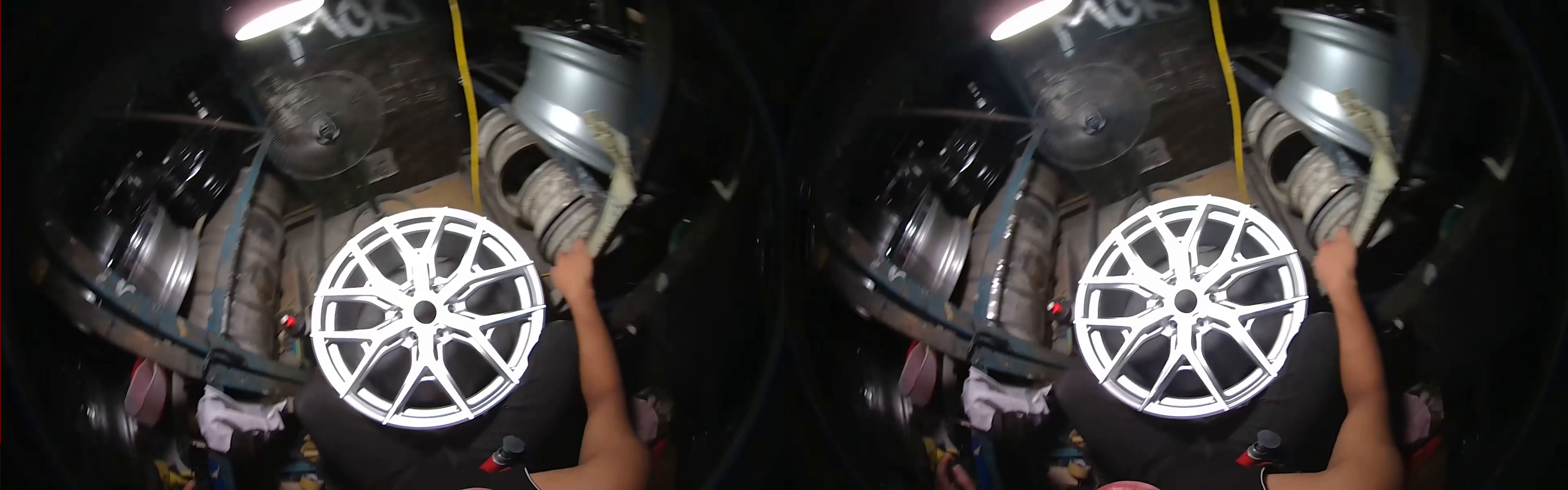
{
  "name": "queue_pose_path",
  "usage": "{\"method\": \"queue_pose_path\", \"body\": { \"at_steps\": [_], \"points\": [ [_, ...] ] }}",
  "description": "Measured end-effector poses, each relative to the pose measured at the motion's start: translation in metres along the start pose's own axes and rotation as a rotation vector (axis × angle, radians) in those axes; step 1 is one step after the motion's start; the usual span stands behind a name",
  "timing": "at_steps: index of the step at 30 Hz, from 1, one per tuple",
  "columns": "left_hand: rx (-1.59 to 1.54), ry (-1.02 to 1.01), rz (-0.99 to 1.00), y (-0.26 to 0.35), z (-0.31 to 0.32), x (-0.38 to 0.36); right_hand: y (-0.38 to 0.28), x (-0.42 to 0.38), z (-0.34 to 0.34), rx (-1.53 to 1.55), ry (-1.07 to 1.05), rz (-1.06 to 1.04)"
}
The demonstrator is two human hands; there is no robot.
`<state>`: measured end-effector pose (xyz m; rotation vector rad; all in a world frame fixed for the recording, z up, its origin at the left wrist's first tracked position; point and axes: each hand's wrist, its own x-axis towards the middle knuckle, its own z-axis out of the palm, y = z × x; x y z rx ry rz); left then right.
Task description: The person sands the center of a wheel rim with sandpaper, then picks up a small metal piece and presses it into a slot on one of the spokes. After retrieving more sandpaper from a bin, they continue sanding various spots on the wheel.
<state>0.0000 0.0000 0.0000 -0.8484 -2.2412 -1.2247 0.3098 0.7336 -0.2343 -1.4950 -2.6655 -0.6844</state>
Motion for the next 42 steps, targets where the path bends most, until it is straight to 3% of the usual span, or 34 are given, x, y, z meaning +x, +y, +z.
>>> {"method": "queue_pose_path", "body": {
  "at_steps": [2,5,6,8,10,12,14,15,16,18,20,22,26,28,29,30,32,33,36,37,40,42],
  "points": [
    [-0.557,-0.521,0.085,-0.04,0.082,0.037,-0.001,-0.011,-0.02,0.164,0.087,-0.052],
    [-0.559,-1.337,0.028,0.095,0.218,0.058,-0.001,-0.061,-0.076,0.601,0.088,-0.039],
    [-0.595,-1.571,0.318,0.114,0.257,0.066,0.0,-0.081,-0.095,0.679,-0.005,0.035],
    [-0.536,-1.629,0.725,0.145,0.304,0.072,0.017,-0.121,-0.041,0.963,-0.309,0.209],
    [-0.669,-1.599,0.634,0.146,0.347,0.084,0.012,-0.179,-0.03,1.424,-0.152,0.368],
    [-0.908,-1.402,0.475,0.117,0.401,0.08,-0.014,-0.221,-0.034,1.3,0.119,0.494],
    [-1.019,-1.486,0.214,0.098,0.443,0.088,-0.025,-0.231,-0.089,1.149,-0.133,0.67],
    [-1.064,-1.413,0.16,0.092,0.453,0.092,-0.033,-0.228,-0.118,0.957,-0.202,0.709],
    [-1.057,-1.339,0.092,0.09,0.449,0.098,-0.045,-0.223,-0.148,0.789,-0.137,0.674],
    [-1.251,-1.211,-0.041,0.061,0.469,0.094,-0.052,-0.22,-0.182,0.729,0.128,0.376],
    [-1.127,-1.115,0.113,0.037,0.464,0.091,-0.063,-0.2,-0.211,1.103,0.06,0.178],
    [-1.22,-1.157,0.01,0.031,0.455,0.093,-0.093,-0.175,-0.234,1.248,-0.124,0.079],
    [-1.419,-1.252,-0.195,0.034,0.464,0.07,-0.179,-0.102,-0.206,1.585,-0.308,-0.22],
    [-1.664,-1.228,-0.077,0.045,0.468,0.06,-0.211,-0.068,-0.2,1.55,-0.386,-0.285],
    [-1.631,-1.166,0.024,0.047,0.462,0.061,-0.22,-0.053,-0.166,1.531,-0.427,-0.435],
    [-1.373,-1.02,0.315,0.048,0.456,0.07,-0.225,-0.045,-0.155,1.746,-0.433,-0.411],
    [-1.403,-1.0,0.128,0.046,0.456,0.066,-0.228,-0.031,-0.185,1.901,-0.6,-0.408],
    [-1.297,-0.974,0.135,0.052,0.451,0.066,-0.223,-0.026,-0.187,1.849,-0.606,-0.362],
    [-1.026,-0.741,0.461,0.043,0.468,0.056,-0.213,-0.014,-0.173,1.819,-0.598,-0.276],
    [-1.197,-0.758,0.304,0.042,0.471,0.051,-0.215,-0.011,-0.165,1.749,-0.509,-0.267],
    [-1.252,-0.812,-0.161,0.045,0.479,0.04,-0.218,-0.01,-0.139,1.93,-0.478,-0.178],
    [-1.24,-0.776,-0.263,0.035,0.501,0.036,-0.219,-0.012,-0.128,1.888,-0.386,0.022]
  ]
}}
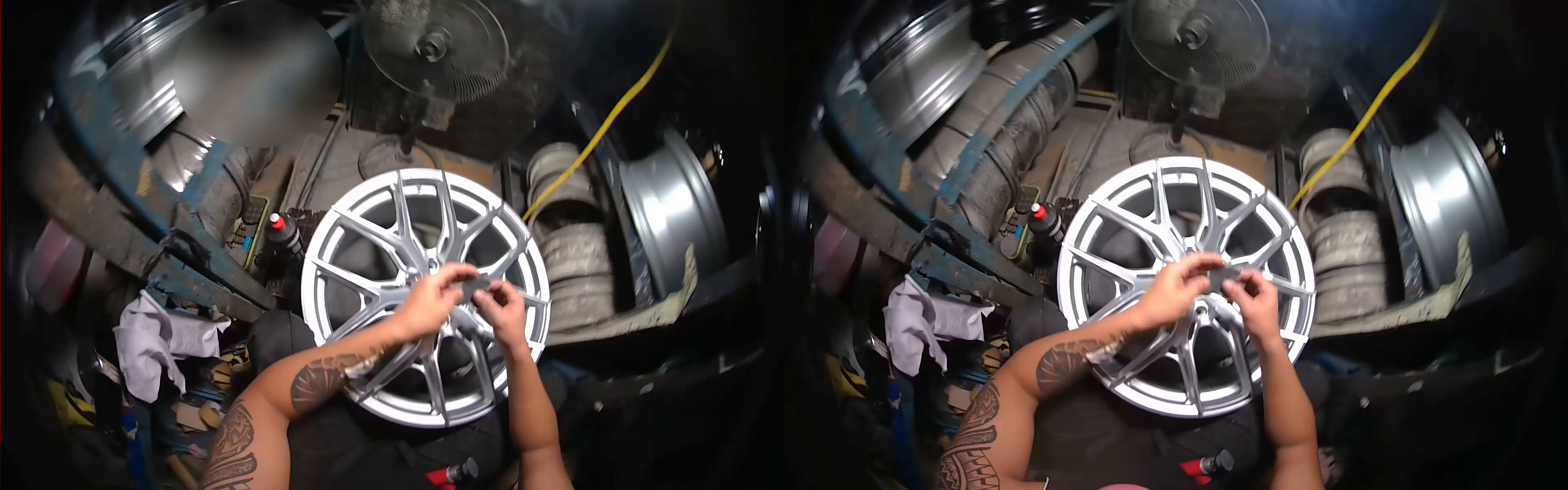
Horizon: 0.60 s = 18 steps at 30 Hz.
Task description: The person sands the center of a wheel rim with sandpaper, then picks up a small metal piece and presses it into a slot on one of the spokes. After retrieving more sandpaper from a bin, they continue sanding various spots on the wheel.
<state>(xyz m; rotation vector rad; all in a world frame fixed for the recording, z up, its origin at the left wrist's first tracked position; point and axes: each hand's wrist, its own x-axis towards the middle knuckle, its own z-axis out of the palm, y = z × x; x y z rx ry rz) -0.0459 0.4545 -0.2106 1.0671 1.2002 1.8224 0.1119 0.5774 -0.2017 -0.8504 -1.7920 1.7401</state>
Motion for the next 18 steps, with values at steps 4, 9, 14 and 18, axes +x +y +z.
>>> {"method": "queue_pose_path", "body": {
  "at_steps": [4,9,14,18],
  "points": [
    [-0.217,-0.087,-0.517,0.027,-0.017,0.016,-0.004,0.001,-0.009,0.106,0.033,-0.041],
    [-0.425,-0.207,-0.527,0.009,-0.017,0.021,-0.007,0.001,-0.03,0.091,-0.026,-0.067],
    [-0.104,-0.006,-0.397,0.0,-0.003,0.013,-0.001,0.0,-0.025,0.26,-0.236,-0.058],
    [-0.361,-0.058,-0.441,-0.018,-0.008,0.015,0.004,0.004,-0.017,0.26,-0.241,-0.029]
  ]
}}
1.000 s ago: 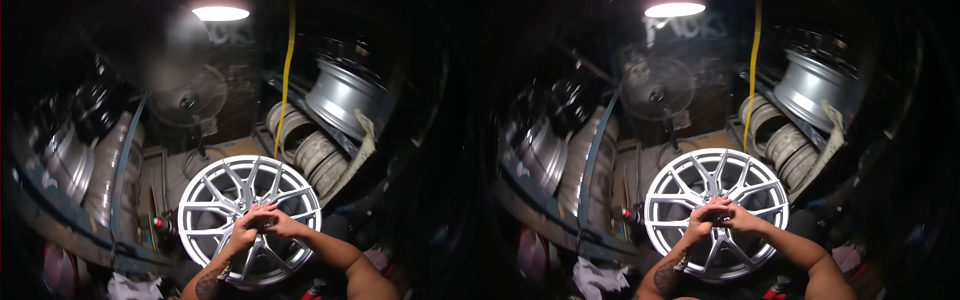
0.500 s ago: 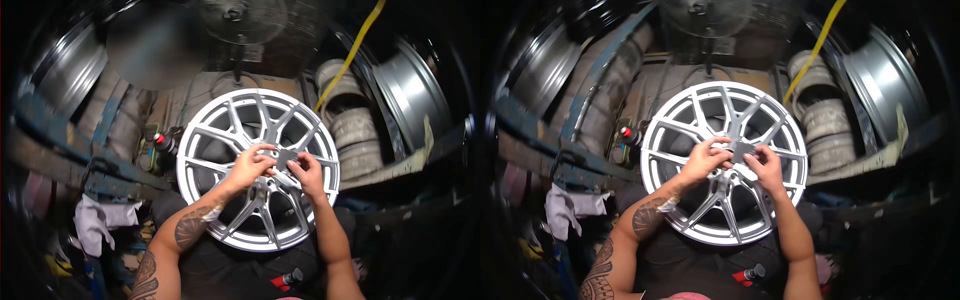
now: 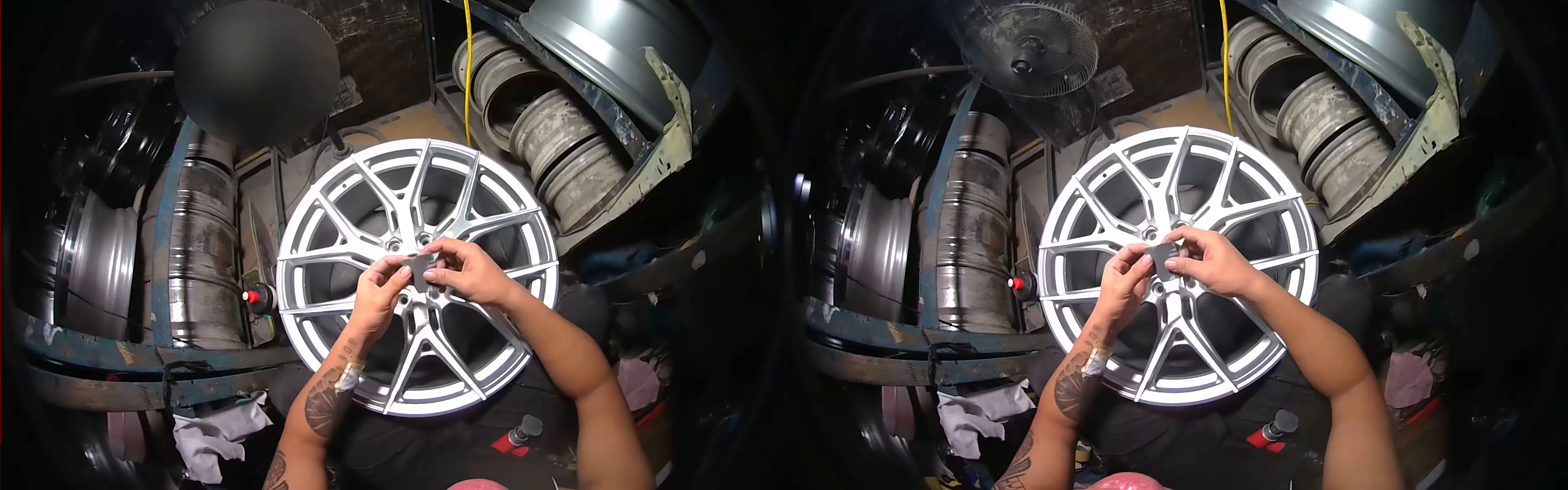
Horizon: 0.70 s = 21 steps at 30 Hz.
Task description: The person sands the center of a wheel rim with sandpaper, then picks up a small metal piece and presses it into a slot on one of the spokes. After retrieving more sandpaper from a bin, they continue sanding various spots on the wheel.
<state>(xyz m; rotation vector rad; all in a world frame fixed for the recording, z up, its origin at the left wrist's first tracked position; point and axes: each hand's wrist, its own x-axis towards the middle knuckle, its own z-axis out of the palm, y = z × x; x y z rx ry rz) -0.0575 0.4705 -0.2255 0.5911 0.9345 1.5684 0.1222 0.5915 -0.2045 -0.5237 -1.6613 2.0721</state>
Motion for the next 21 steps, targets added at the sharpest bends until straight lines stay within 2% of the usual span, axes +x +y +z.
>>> {"method": "queue_pose_path", "body": {
  "at_steps": [3,6,9,10,12,17,21],
  "points": [
    [0.167,0.13,0.064,0.011,0.003,0.001,0.01,0.004,0.0,-0.071,0.052,-0.013],
    [0.129,0.175,0.05,0.013,0.006,0.0,0.003,0.002,0.011,-0.022,0.057,-0.008],
    [0.075,0.14,-0.027,0.018,0.002,0.0,0.002,0.002,0.015,-0.065,0.089,-0.034],
    [0.047,0.049,-0.032,0.013,-0.009,0.002,0.003,0.0,0.017,-0.068,0.121,-0.055],
    [-0.144,0.046,-0.048,0.019,0.003,-0.001,0.004,0.001,0.019,-0.084,0.163,-0.095],
    [-0.049,0.014,-0.008,0.025,0.004,-0.005,-0.007,-0.008,0.03,-0.08,0.181,-0.037],
    [0.135,-0.019,0.111,0.028,0.009,-0.007,-0.007,-0.01,0.03,-0.155,0.18,-0.164]
  ]
}}
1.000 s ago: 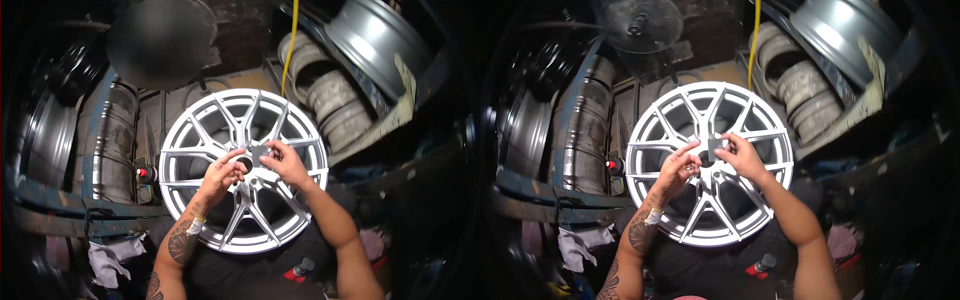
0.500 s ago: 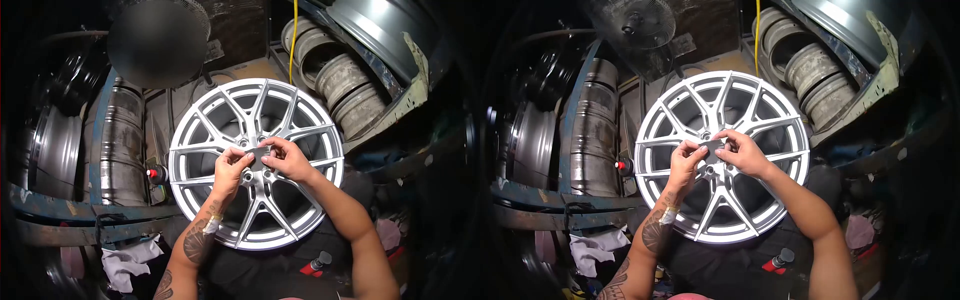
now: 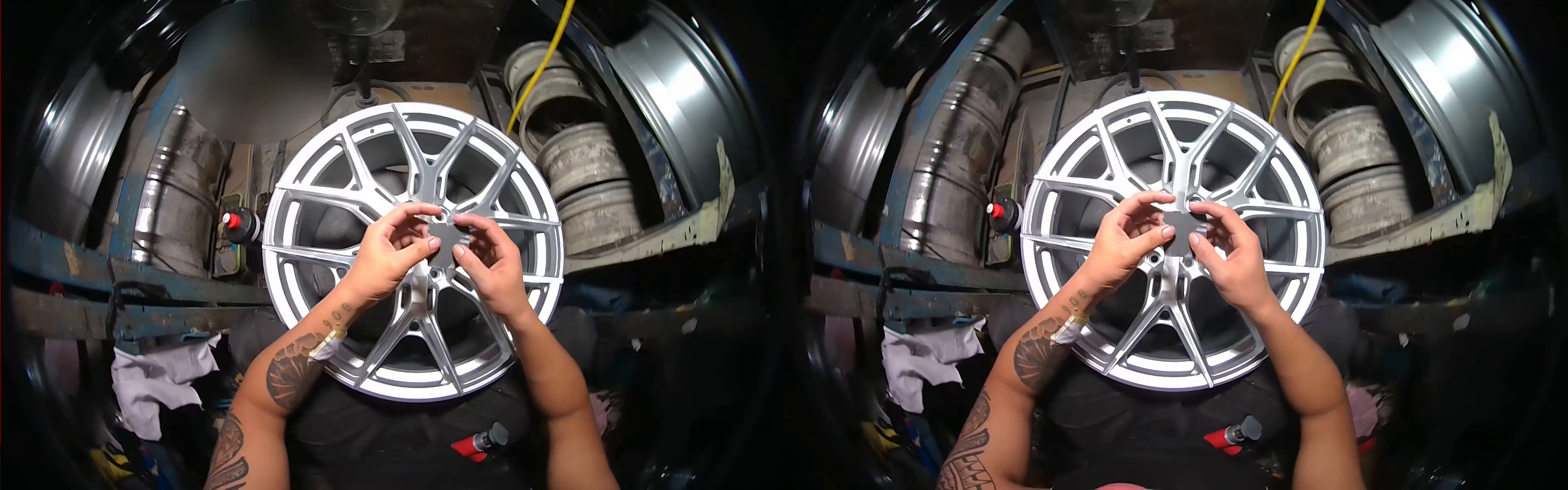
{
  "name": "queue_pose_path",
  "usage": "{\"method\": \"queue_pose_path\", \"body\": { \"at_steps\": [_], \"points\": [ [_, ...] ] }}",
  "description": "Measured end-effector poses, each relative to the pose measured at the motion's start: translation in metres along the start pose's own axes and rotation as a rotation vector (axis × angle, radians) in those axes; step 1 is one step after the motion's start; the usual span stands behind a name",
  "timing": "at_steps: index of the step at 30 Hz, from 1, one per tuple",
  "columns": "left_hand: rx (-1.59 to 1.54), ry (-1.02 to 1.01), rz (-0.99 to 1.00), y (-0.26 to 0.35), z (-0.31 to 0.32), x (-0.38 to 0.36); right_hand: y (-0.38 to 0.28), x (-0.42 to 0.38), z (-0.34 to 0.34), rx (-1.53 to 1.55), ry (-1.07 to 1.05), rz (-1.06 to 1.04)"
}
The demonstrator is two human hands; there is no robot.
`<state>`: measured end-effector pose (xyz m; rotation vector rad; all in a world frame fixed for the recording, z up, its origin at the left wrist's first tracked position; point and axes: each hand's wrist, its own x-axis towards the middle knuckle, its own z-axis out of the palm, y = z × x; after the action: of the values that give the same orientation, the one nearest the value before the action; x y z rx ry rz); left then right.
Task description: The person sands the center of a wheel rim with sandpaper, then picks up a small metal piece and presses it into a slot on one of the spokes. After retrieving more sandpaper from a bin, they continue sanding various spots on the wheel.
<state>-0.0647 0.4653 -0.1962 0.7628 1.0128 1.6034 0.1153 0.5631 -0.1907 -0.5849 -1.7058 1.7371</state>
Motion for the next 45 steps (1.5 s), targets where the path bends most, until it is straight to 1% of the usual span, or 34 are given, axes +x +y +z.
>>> {"method": "queue_pose_path", "body": {
  "at_steps": [1,4,5,6,8,12,13,14,15,16,18,20,22,23,24,25,27,30,31,34,40,42,43,44,45],
  "points": [
    [0.058,0.011,0.0,-0.001,0.0,-0.003,0.0,-0.001,-0.001,0.006,0.018,-0.022],
    [0.25,0.009,0.043,0.005,0.005,-0.003,-0.002,0.0,-0.008,0.023,0.042,-0.005],
    [0.244,-0.047,0.062,0.008,0.006,-0.002,-0.001,0.001,-0.011,0.019,0.052,0.003],
    [0.226,-0.058,0.05,0.011,0.008,-0.003,-0.001,0.002,-0.014,0.014,0.06,0.009],
    [0.245,-0.055,0.021,0.013,0.007,-0.007,-0.004,0.004,-0.017,0.047,0.058,0.004],
    [0.217,-0.058,0.066,0.011,0.01,-0.01,-0.002,0.003,-0.014,0.018,0.043,-0.018],
    [0.229,-0.057,0.067,0.008,0.011,-0.008,-0.003,0.005,-0.015,-0.001,0.03,-0.03],
    [0.245,-0.05,0.071,0.005,0.009,-0.007,-0.009,0.003,-0.014,-0.096,0.031,-0.004],
    [0.27,-0.039,0.068,0.005,0.005,-0.008,-0.014,0.001,-0.017,-0.198,-0.014,0.021],
    [0.262,-0.012,0.046,0.006,0.004,-0.008,-0.018,0.0,-0.015,-0.219,-0.023,0.002],
    [0.428,0.012,0.145,0.007,0.006,-0.007,-0.021,-0.004,-0.013,-0.222,-0.018,-0.011],
    [0.633,0.014,0.246,0.009,0.006,-0.006,-0.02,-0.005,-0.016,-0.206,-0.033,0.035],
    [0.66,0.018,0.261,0.008,0.003,-0.004,-0.016,-0.002,-0.02,-0.176,-0.046,0.06],
    [0.671,0.014,0.265,0.006,0.004,-0.004,-0.014,-0.001,-0.022,-0.163,-0.053,0.063],
    [0.594,0.024,0.269,0.006,0.006,-0.004,-0.012,-0.002,-0.023,-0.151,-0.058,0.062],
    [0.582,0.015,0.223,0.004,0.003,-0.004,-0.011,-0.002,-0.023,-0.116,-0.043,0.045],
    [0.419,-0.009,0.265,0.0,0.004,-0.003,-0.008,0.001,-0.02,-0.049,-0.031,0.008],
    [0.416,0.039,0.177,0.002,0.008,-0.008,-0.008,-0.001,-0.013,0.018,-0.009,0.028],
    [0.406,0.074,0.176,-0.001,0.01,-0.009,-0.007,-0.004,-0.011,0.028,0.0,0.03],
    [0.453,0.102,0.2,0.0,0.013,-0.011,-0.009,-0.004,-0.008,-0.002,0.002,0.02],
    [0.561,0.042,0.331,-0.004,0.004,-0.008,-0.016,-0.007,-0.005,-0.119,0.046,0.005],
    [0.514,0.049,0.287,-0.001,0.006,-0.009,-0.018,-0.006,-0.002,-0.114,0.075,0.005],
    [0.492,0.057,0.267,0.001,0.007,-0.01,-0.018,-0.006,-0.002,-0.132,0.056,-0.007],
    [0.496,0.078,0.294,0.0,0.008,-0.01,-0.017,-0.005,-0.005,-0.154,0.034,-0.021],
    [0.593,0.09,0.356,0.001,0.01,-0.01,-0.016,-0.005,-0.007,-0.174,0.009,-0.029]
  ]
}}
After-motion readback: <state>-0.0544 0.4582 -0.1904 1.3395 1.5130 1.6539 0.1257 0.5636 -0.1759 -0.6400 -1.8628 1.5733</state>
